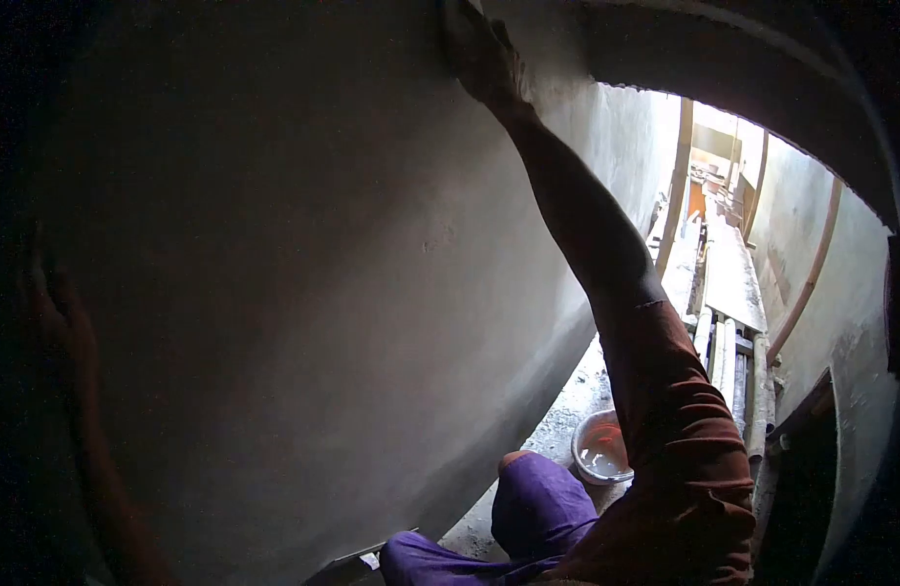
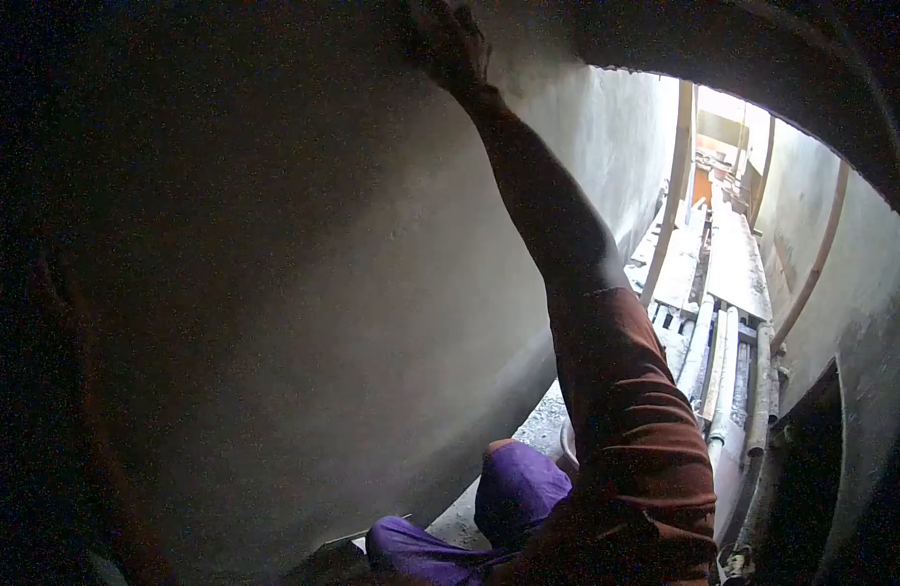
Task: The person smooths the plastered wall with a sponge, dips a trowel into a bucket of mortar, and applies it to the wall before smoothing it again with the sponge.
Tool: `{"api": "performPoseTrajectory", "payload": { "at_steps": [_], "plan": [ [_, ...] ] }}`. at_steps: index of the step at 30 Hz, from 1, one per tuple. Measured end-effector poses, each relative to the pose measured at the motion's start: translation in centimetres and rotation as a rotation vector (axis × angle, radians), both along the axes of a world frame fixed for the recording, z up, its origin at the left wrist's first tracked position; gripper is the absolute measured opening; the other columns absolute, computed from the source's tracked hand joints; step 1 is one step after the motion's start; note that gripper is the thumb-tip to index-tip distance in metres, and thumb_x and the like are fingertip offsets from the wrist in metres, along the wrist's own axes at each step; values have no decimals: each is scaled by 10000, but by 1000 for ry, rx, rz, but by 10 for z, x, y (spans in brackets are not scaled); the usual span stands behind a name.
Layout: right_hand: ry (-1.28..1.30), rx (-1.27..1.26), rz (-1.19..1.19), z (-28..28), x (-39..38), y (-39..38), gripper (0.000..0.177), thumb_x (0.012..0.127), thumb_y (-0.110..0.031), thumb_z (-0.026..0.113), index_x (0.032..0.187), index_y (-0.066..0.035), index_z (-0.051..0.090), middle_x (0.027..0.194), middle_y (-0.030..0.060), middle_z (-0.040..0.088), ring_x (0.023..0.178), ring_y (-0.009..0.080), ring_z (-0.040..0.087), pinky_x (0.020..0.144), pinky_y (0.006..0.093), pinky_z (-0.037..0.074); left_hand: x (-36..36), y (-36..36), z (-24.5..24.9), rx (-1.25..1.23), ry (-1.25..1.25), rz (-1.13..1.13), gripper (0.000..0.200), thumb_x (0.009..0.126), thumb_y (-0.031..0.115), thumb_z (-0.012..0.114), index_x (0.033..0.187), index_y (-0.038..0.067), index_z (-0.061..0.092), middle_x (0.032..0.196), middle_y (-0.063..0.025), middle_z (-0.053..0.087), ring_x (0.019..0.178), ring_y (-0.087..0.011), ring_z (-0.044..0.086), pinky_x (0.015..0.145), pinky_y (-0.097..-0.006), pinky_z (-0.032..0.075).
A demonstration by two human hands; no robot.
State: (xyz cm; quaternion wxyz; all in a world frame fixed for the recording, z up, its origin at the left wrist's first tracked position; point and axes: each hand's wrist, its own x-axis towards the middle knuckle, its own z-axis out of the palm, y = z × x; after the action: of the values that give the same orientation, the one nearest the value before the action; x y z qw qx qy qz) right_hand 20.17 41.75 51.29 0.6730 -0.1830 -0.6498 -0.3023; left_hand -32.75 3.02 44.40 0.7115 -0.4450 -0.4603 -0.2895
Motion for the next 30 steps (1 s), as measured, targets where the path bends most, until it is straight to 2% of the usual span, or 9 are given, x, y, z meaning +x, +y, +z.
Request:
{"api": "performPoseTrajectory", "payload": {
  "at_steps": [3, 7, 11, 13, 15, 19, 22, 28, 30],
  "plan": [
    [16, -71, -270, -26, -8, -58, 726, 860, -308, 748, 1521, -310, 448, 1132, 122, 599, 953, 353, 648, 769, 479, 551, -5, -6, 3, -22, -5, 13, 455, 1114, 313, 363, 1499, 106, 491, 1522, -145, 499, 1413, -333, 455, 1162, -468, 381],
    [13, -77, -221, -85, 18, -48, 768, 836, -302, 764, 1532, -330, 439, 1080, 103, 593, 926, 362, 649, 804, 478, 554, -4, -3, -7, -18, -48, -7, 472, 1112, 318, 379, 1516, 85, 453, 1543, -169, 463, 1426, -345, 435, 1176, -471, 373],
    [58, -192, -188, -49, 14, -29, 747, 845, -362, 750, 1526, -324, 447, 1092, 111, 599, 954, 378, 645, 818, 484, 548, -1, 3, -5, -22, -86, -27, 511, 1108, 322, 405, 1541, 50, 397, 1572, -206, 411, 1449, -365, 402, 1199, -481, 356],
    [96, -84, -168, -13, 0, -29, 741, 874, -375, 732, 1538, -377, 404, 1091, 131, 598, 982, 380, 630, 790, 521, 539, 2, -1, 4, 27, 56, -19, 480, 1112, 336, 374, 1489, 58, 480, 1512, -155, 509, 1395, -352, 473, 1158, -475, 383],
    [94, -110, -199, -15, -9, -45, 744, 874, -369, 733, 1540, -369, 403, 1091, 130, 598, 989, 381, 630, 784, 519, 540, -39, 13, -5, 61, -7, -6, 487, 1112, 343, 371, 1495, 60, 474, 1519, -156, 500, 1400, -353, 468, 1162, -475, 381],
    [-72, -58, -216, -84, 9, -33, 751, 875, -351, 732, 1548, -346, 397, 1093, 130, 597, 1020, 385, 620, 795, 503, 548, -36, 16, -10, 18, -180, -72, 499, 1112, 360, 360, 1509, 74, 461, 1541, -148, 480, 1416, -350, 453, 1174, -475, 368],
    [-22, -168, -229, -116, 28, -35, 763, 862, -341, 748, 1545, -319, 408, 1115, 144, 612, 1002, 379, 623, 787, 505, 556, -3, 8, -9, 66, -94, -53, 495, 1113, 356, 356, 1509, 79, 465, 1543, -139, 480, 1417, -348, 453, 1177, -477, 359],
    [161, -85, -115, -36, -32, -41, 732, 900, -271, 706, 1559, -252, 388, 1286, 197, 580, 1029, 387, 611, 852, 517, 541, 15, 2, -3, 72, 32, -29, 482, 1114, 343, 345, 1508, 98, 474, 1543, -119, 486, 1424, -334, 448, 1182, -482, 342],
    [181, -129, -155, -47, -53, -60, 726, 910, -279, 701, 1561, -246, 382, 1303, 208, 566, 1032, 390, 609, 854, 512, 539, 11, -4, -1, 27, 16, -49, 474, 1115, 335, 341, 1508, 107, 478, 1539, -112, 491, 1429, -324, 444, 1183, -485, 338]
  ]
}}
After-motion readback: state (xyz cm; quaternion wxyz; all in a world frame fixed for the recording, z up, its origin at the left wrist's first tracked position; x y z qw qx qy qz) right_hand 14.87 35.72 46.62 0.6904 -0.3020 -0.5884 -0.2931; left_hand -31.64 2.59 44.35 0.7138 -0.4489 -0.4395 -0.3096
